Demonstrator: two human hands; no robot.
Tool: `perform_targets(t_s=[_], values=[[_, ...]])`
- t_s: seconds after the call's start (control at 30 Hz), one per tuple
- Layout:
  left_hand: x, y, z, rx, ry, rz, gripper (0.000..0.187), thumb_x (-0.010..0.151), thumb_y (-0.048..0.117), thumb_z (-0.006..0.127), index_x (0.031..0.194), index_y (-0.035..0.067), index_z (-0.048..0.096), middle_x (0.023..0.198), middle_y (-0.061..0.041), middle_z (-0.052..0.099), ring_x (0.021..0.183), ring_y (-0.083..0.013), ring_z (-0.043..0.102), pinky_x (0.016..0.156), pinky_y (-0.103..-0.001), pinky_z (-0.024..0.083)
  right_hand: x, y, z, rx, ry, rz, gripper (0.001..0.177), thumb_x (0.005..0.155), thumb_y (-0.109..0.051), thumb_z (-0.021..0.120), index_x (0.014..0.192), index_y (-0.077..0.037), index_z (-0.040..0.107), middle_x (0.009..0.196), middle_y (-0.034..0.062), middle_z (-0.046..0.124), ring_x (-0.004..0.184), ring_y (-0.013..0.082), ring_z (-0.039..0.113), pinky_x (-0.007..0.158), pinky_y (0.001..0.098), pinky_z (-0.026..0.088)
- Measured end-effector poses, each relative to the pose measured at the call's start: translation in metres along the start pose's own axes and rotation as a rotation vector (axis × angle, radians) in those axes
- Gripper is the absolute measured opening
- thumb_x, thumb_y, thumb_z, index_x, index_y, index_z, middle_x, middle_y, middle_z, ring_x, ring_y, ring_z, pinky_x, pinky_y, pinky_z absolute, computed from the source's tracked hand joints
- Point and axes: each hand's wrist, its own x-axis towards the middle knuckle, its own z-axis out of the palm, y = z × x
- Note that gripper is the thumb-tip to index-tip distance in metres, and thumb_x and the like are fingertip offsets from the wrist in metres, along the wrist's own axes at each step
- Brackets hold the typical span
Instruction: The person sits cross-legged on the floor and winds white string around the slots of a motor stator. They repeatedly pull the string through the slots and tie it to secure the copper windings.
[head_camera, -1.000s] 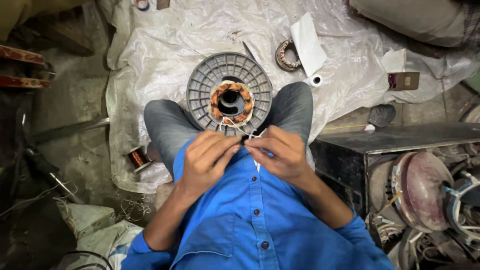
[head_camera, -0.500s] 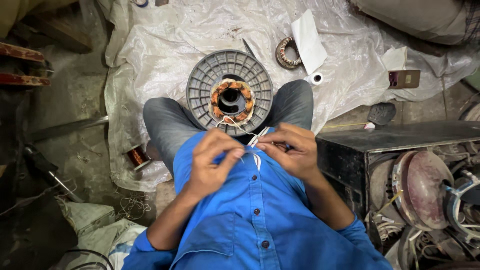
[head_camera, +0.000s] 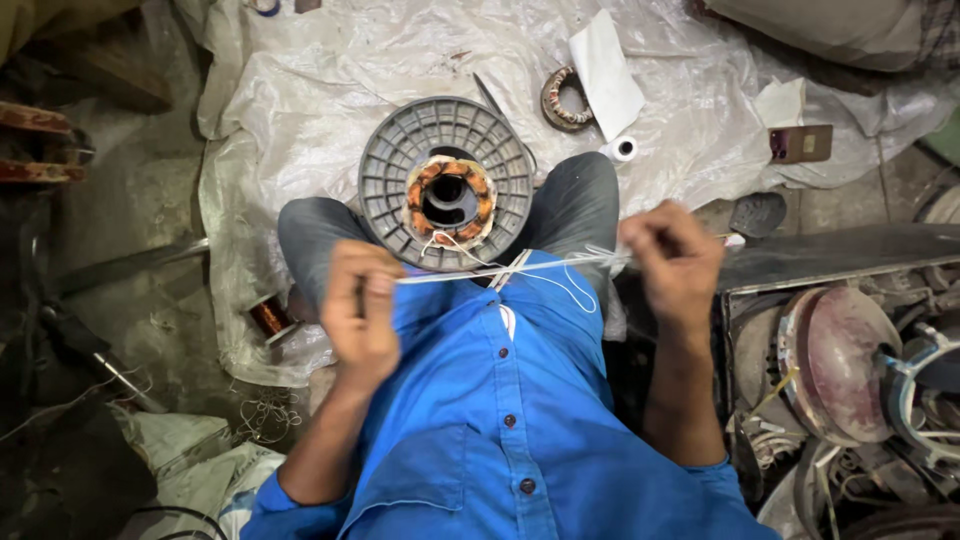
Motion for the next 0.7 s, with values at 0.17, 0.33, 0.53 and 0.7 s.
perform_targets(t_s=[0.17, 0.33, 0.53, 0.7], values=[[-0.005, -0.003, 0.009, -0.042, 0.069, 0.004, 0.006, 0.107, 0.006, 0.056, 0.102, 0.002, 0.057, 0.101, -0.009, 0.057, 0.09, -0.016, 0.055, 0.083, -0.028, 0.048, -0.005, -0.011, -0.005, -0.311, -0.003, -0.124, 0.01, 0.105, -0.011, 0.067, 0.102, -0.002, 0.071, 0.101, 0.0099, 0.071, 0.093, 0.0214, 0.067, 0.086, 0.0331, 0.051], [-0.016, 0.011, 0.052, 0.073, -0.122, 0.172, 0.008, 0.097, 0.003, 0.071, 0.096, 0.003, 0.064, 0.089, -0.008, 0.067, 0.079, -0.0208, 0.064, 0.073, -0.032, 0.051, -0.032, -0.033, 0.029, -0.024, -0.37, -0.073, 0.03, 0.102, -0.027, 0.065, 0.116, 0.0, 0.069, 0.106, 0.0119, 0.077, 0.097, 0.0214, 0.075, 0.09, 0.0327, 0.057], [-0.015, 0.021, 0.075, 0.038, -0.287, 0.176, 0.011, 0.09, 0.003, 0.078, 0.09, 0.003, 0.067, 0.083, -0.006, 0.067, 0.07, -0.0215, 0.064, 0.064, -0.034, 0.05, -0.038, -0.028, 0.07, 0.676, -0.075, 0.148, 0.03, 0.113, -0.017, 0.056, 0.129, 0.007, 0.066, 0.098, 0.0143, 0.071, 0.09, 0.0203, 0.068, 0.086, 0.0351, 0.056], [-0.012, 0.016, 0.074, 0.102, -0.407, 0.207, 0.013, 0.086, 0.005, 0.081, 0.088, 0.004, 0.068, 0.08, -0.007, 0.065, 0.069, -0.0236, 0.063, 0.063, -0.036, 0.048, -0.015, -0.031, 0.07, 0.8, -0.002, 0.21, 0.027, 0.111, -0.012, 0.057, 0.13, 0.004, 0.066, 0.09, 0.0095, 0.066, 0.074, 0.0151, 0.061, 0.069, 0.0322, 0.052]])
